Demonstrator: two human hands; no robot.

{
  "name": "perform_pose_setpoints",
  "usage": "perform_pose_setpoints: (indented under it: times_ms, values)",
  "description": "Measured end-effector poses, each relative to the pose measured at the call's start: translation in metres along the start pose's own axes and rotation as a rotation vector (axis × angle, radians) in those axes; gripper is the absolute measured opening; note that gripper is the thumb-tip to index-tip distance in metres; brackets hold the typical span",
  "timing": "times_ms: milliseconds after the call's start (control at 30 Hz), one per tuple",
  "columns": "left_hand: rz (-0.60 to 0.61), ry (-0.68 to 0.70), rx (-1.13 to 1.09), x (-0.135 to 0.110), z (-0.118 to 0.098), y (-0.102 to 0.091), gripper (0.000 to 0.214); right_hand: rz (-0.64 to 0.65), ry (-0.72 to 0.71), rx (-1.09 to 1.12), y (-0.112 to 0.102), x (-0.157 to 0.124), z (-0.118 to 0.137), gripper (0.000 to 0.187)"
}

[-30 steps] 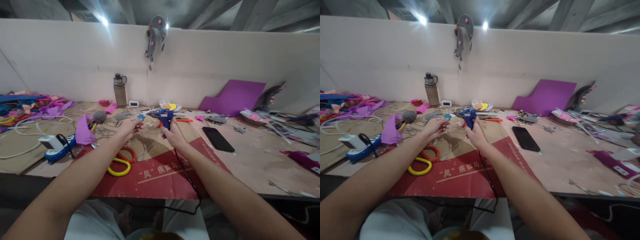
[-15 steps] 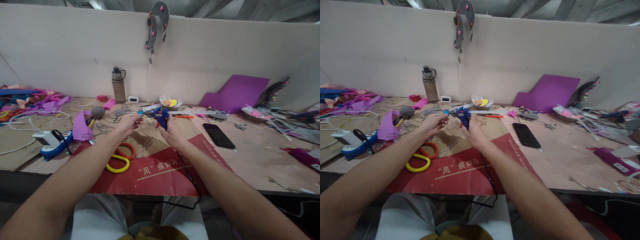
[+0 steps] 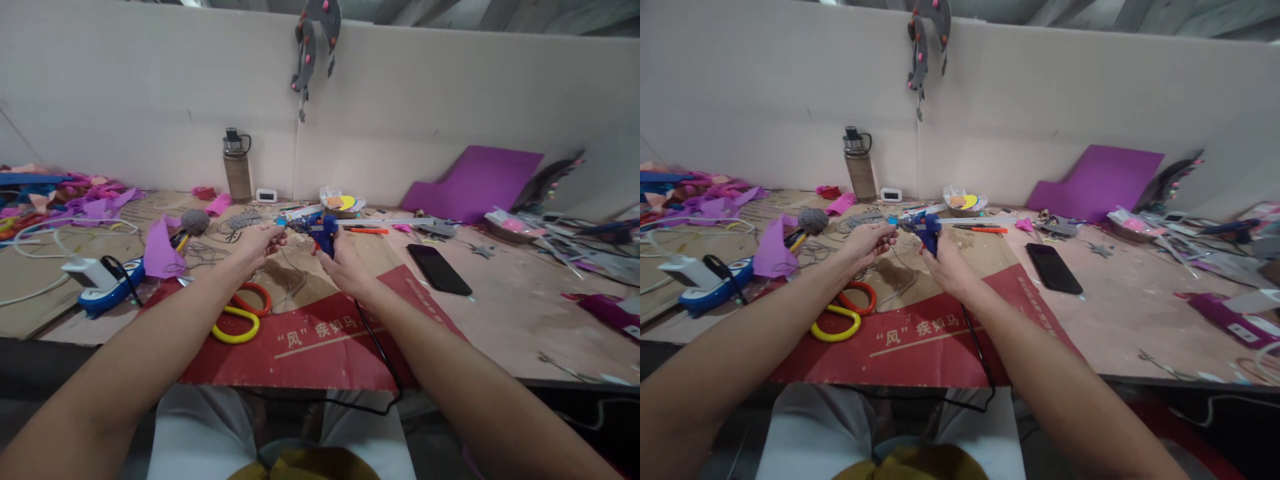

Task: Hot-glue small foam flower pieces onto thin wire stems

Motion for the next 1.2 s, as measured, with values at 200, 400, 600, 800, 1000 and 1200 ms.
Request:
perform_pose_setpoints:
  times_ms: [200,400,600,800,1000,1200]
  values:
    - [0.001,0.007,0.009,0.0001,-0.0004,0.0004,0.018,-0.013,0.004,-0.022,-0.0005,-0.0003,0.0004,0.021]
    - [-0.006,0.017,0.012,0.0024,0.0028,-0.0021,0.015,-0.029,0.024,-0.087,-0.0010,-0.0007,0.0030,0.026]
    - [0.004,0.007,0.015,0.0040,0.0042,-0.0022,0.015,-0.026,0.030,-0.067,-0.0005,-0.0005,-0.0003,0.027]
    - [-0.005,0.011,0.010,0.0005,0.0003,-0.0003,0.016,-0.008,0.038,-0.070,-0.0009,-0.0015,0.0036,0.024]
    - [-0.001,0.004,0.024,0.0019,0.0019,-0.0012,0.015,-0.024,0.028,-0.078,-0.0016,-0.0018,0.0070,0.025]
    - [-0.006,0.021,0.012,-0.0002,-0.0008,-0.0002,0.015,-0.027,0.038,-0.058,0.0004,-0.0007,0.0022,0.024]
Point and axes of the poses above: each hand's wrist, its own x-axis towards the middle knuckle, its own y-axis out of the palm, z = x × y, the point moved 2 cm from there along x, towards the middle knuckle, and after that the axes turned 6 degrees about z, right-handed, at the moved point
